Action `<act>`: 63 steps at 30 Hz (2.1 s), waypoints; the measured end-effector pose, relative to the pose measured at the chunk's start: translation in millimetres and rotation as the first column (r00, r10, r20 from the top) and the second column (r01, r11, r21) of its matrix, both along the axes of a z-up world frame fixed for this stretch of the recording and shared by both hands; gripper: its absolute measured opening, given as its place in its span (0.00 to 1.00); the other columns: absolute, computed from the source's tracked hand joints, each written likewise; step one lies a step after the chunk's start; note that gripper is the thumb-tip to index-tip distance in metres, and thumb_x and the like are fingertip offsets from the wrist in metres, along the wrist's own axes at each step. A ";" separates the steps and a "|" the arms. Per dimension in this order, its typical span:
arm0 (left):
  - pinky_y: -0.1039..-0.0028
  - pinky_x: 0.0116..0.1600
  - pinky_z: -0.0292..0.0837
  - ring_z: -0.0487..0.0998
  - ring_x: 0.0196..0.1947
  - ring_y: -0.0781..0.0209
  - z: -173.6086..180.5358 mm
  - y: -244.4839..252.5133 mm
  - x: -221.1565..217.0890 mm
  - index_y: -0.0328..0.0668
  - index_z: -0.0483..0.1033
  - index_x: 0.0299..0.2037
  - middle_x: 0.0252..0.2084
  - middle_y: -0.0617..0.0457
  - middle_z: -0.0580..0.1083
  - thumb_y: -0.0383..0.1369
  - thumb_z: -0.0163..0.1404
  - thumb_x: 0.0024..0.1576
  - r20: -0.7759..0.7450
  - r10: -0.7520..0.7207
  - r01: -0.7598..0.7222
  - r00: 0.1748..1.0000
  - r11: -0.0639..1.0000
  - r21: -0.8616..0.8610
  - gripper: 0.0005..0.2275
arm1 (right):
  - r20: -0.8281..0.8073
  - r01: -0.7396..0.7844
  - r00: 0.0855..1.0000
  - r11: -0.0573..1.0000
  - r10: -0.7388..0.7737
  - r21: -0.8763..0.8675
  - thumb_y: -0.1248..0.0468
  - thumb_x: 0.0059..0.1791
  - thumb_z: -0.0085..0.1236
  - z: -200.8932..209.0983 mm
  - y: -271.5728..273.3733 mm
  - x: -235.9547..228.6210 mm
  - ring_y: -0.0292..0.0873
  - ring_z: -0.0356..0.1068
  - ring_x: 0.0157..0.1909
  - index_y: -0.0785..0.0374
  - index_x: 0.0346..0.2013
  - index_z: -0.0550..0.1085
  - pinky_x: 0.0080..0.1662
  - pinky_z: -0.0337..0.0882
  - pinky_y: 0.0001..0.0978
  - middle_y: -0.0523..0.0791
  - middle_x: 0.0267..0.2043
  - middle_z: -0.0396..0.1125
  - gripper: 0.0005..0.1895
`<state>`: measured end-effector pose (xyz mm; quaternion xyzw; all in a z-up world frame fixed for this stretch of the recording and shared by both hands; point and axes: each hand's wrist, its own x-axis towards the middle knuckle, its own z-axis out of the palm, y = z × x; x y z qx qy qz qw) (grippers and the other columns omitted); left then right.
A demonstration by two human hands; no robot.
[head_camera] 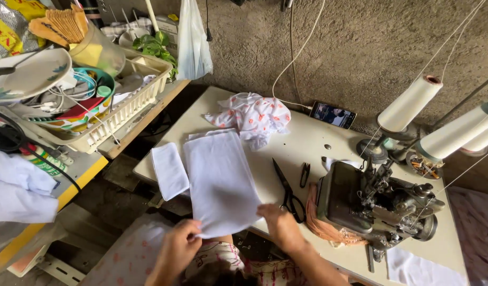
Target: The person folds a piece of white fabric on a table and uses scissors to trim the edges. A kitten walks onto the table, and the person picks it up and holds it in their lap while continuing to fold and cut the fabric.
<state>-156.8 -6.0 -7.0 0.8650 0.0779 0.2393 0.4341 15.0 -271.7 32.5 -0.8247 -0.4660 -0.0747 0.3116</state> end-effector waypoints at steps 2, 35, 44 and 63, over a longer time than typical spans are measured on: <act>0.76 0.43 0.79 0.84 0.39 0.62 -14.2 -5.2 -7.3 0.42 0.79 0.26 0.42 0.51 0.82 0.24 0.56 0.41 -0.034 0.027 -0.027 0.999 1.000 0.011 0.05 | -0.008 0.014 1.000 1.000 -0.014 -0.006 0.74 0.46 0.54 -20.4 -5.9 -11.6 0.47 0.76 0.48 0.64 0.42 0.78 0.51 0.78 0.35 0.50 0.49 0.74 0.12; 0.46 0.72 0.37 0.43 0.76 0.42 -36.6 7.1 265.7 0.36 0.52 0.71 0.75 0.39 0.48 0.43 0.37 0.63 -0.042 0.245 -0.176 0.969 0.794 0.582 0.28 | 0.083 0.355 0.935 0.913 -0.346 -0.201 0.47 0.54 0.34 -22.2 7.0 -15.1 0.57 0.44 0.69 0.58 0.64 0.62 0.63 0.43 0.61 0.51 0.69 0.45 0.29; 0.48 0.73 0.28 0.34 0.76 0.49 16.2 -38.6 197.0 0.44 0.45 0.73 0.77 0.44 0.39 0.51 0.28 0.63 -0.493 0.230 0.031 0.839 0.885 0.465 0.30 | 0.186 0.573 0.819 0.772 -0.542 -0.274 0.53 0.45 0.63 -48.5 -19.9 40.6 0.54 0.70 0.38 0.67 0.46 0.66 0.38 0.75 0.42 0.54 0.47 0.60 0.25; 0.64 0.48 0.70 0.72 0.47 0.51 4.3 -117.3 92.2 0.42 0.73 0.40 0.46 0.51 0.70 0.33 0.68 0.42 0.147 -0.148 0.079 0.978 0.915 0.396 0.19 | -0.999 0.591 -0.048 0.806 0.008 -0.022 0.53 0.51 0.54 20.5 -99.2 -119.8 0.49 0.61 0.21 0.72 0.25 0.70 0.32 0.62 0.39 0.55 0.18 0.64 0.22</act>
